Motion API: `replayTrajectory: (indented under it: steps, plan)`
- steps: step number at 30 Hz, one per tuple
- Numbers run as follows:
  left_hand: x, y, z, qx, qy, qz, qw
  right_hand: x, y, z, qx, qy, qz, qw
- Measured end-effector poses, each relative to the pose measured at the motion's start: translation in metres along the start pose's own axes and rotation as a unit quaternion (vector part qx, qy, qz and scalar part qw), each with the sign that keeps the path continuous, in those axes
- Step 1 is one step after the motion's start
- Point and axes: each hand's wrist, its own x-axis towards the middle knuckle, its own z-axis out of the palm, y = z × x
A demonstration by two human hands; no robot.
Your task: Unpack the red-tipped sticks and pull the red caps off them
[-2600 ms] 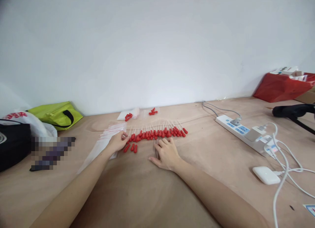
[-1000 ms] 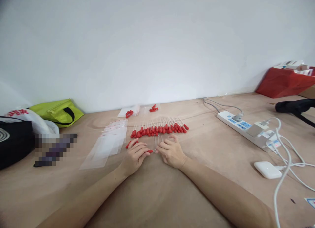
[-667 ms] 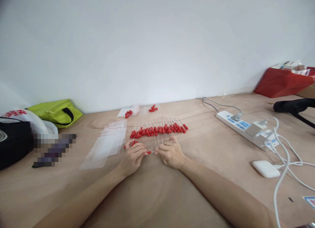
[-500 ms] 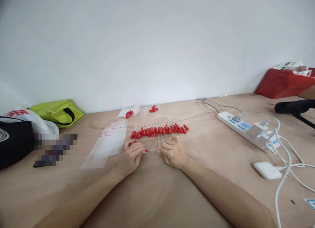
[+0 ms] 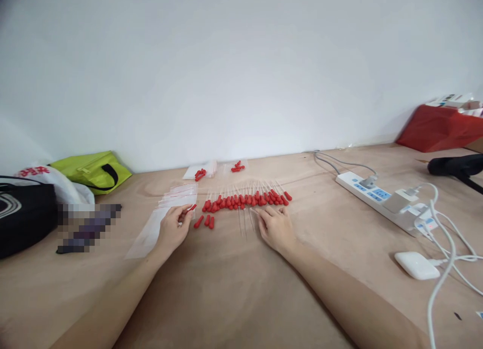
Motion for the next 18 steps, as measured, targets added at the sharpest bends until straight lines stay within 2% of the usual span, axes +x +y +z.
replayTrajectory:
  steps: [3,8,10,15,18]
  plan:
    - [-0.003,0.003,0.002,-0.020,-0.022,-0.021,0.999,0.001,-0.002,0.000,-0.013,-0.022,0.013,1.000]
    - [-0.012,0.014,0.007,-0.030,-0.067,-0.005,0.997,0.005,-0.009,-0.001,-0.026,-0.066,0.054,0.996]
    - [-0.013,0.016,0.007,-0.029,-0.069,-0.001,0.997,0.007,-0.012,-0.001,-0.019,-0.078,0.054,0.995]
    - [-0.001,0.012,0.005,0.013,-0.033,0.001,0.999,0.008,-0.014,0.001,0.003,-0.088,0.035,0.996]
    - [0.013,0.010,0.006,0.046,-0.051,0.013,0.998,0.009,-0.013,0.002,0.024,-0.088,0.028,0.995]
